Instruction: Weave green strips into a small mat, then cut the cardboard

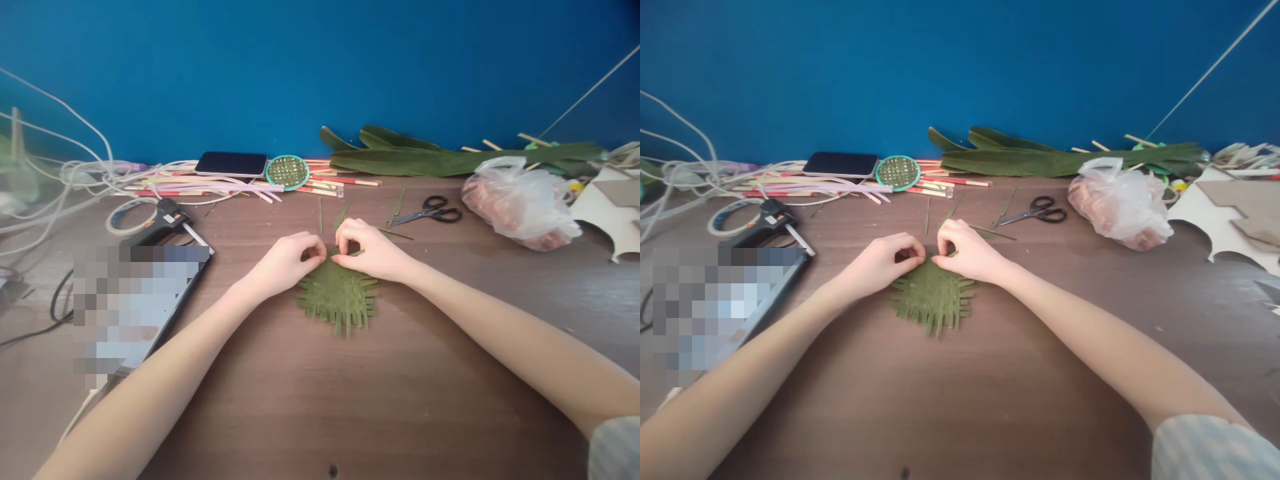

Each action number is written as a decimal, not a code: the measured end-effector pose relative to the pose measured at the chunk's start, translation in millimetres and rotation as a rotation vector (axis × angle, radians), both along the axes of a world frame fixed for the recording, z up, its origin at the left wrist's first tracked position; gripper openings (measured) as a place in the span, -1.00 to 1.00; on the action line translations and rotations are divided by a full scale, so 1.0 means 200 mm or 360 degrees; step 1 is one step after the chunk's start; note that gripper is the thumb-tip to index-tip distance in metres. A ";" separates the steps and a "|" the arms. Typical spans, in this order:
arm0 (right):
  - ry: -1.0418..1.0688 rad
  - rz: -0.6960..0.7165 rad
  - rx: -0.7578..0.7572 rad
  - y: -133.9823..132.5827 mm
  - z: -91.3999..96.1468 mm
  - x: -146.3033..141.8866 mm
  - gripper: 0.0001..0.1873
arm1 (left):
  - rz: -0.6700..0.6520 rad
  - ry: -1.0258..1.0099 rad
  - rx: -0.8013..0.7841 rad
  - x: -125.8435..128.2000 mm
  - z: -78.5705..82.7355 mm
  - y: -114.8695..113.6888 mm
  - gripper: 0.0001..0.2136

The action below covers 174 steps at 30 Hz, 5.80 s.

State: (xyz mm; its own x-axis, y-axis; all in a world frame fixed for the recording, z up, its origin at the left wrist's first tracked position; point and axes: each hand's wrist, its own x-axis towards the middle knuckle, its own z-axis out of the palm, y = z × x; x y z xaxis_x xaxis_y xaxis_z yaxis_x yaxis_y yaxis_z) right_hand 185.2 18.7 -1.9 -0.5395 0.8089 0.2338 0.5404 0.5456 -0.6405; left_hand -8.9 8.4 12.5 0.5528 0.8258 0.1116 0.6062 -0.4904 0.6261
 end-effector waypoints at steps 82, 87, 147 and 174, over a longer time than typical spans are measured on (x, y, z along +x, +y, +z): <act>0.0340 -0.0127 -0.0393 -0.04 0.07 -0.01 -0.71 | 0.0030 0.0004 -0.0032 -0.02 0.01 0.00 -0.89; 0.0535 -0.0003 -0.0487 -0.04 0.09 -0.01 -0.64 | 0.0003 0.0008 -0.0041 -0.01 0.01 -0.01 -0.88; -0.0150 -0.0045 -0.0047 -0.03 0.02 0.00 -0.88 | 0.0240 -0.0007 -0.0038 0.00 0.01 -0.01 -0.74; 0.0176 0.0043 0.0055 -0.03 0.01 0.00 -0.95 | 0.0235 0.0048 -0.0042 0.02 0.02 -0.02 -0.73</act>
